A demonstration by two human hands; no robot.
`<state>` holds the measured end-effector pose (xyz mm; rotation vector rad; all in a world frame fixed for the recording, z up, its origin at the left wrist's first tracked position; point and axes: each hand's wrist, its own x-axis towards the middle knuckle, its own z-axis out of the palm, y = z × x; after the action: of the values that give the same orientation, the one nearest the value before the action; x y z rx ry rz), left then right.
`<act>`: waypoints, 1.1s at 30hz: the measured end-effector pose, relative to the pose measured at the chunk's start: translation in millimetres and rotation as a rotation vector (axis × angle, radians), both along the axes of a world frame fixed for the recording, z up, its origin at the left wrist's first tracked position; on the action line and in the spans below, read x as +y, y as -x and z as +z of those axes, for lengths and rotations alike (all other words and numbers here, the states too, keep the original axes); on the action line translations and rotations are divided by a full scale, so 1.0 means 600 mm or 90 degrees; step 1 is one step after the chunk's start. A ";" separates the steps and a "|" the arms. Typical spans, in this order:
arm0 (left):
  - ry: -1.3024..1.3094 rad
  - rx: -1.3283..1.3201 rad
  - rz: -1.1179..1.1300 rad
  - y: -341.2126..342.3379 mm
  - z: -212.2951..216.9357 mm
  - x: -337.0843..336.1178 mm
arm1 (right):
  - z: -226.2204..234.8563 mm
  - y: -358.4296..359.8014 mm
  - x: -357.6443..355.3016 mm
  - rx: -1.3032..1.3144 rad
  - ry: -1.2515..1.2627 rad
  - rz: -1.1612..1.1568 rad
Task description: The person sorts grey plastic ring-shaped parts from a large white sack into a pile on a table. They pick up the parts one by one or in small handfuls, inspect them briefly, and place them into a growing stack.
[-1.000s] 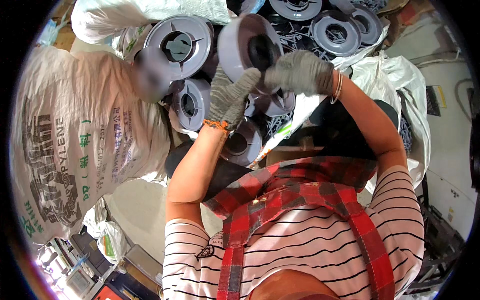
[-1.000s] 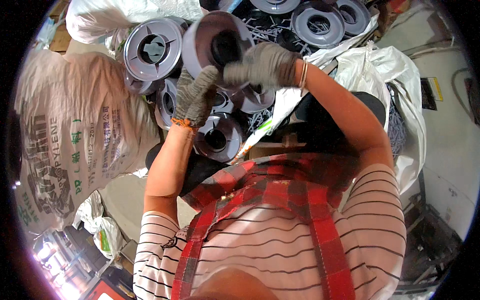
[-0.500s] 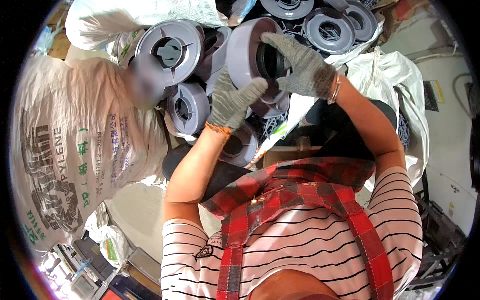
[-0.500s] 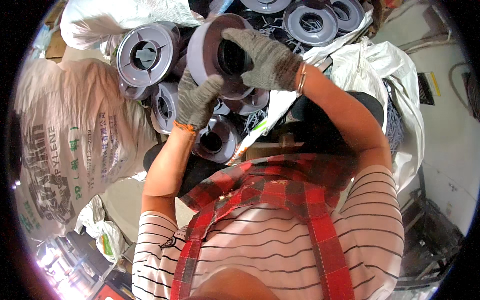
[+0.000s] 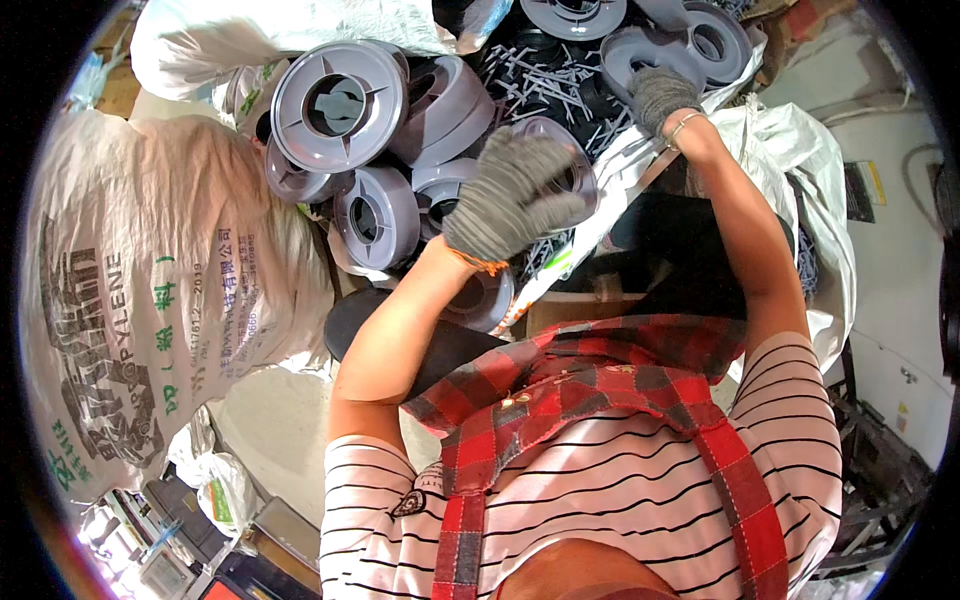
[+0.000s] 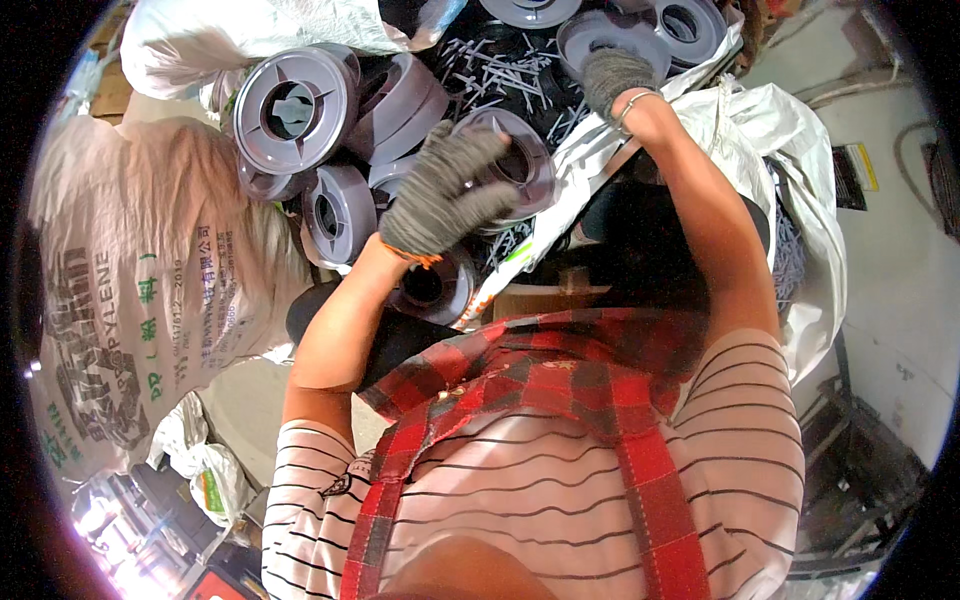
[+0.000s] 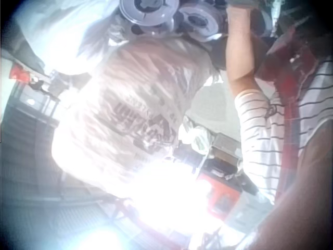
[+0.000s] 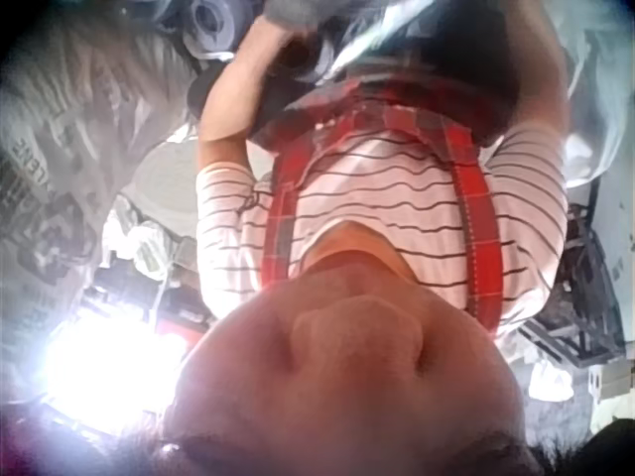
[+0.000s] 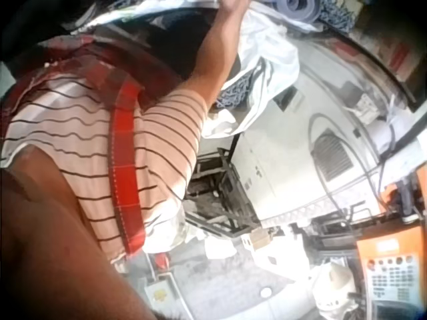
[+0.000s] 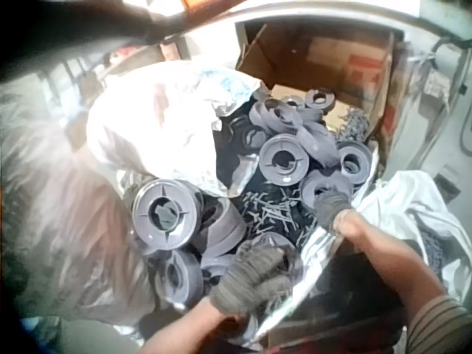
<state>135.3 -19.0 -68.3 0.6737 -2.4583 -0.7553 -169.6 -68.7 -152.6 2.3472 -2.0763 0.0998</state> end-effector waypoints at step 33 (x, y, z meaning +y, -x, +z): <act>-0.558 0.369 0.296 -0.015 0.067 -0.025 | 0.227 -0.205 0.059 -0.262 0.134 0.139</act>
<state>144.1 -33.9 -28.2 1.0786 -1.3123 -1.5607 -46.4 -33.4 -16.1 2.5733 -1.8162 0.8238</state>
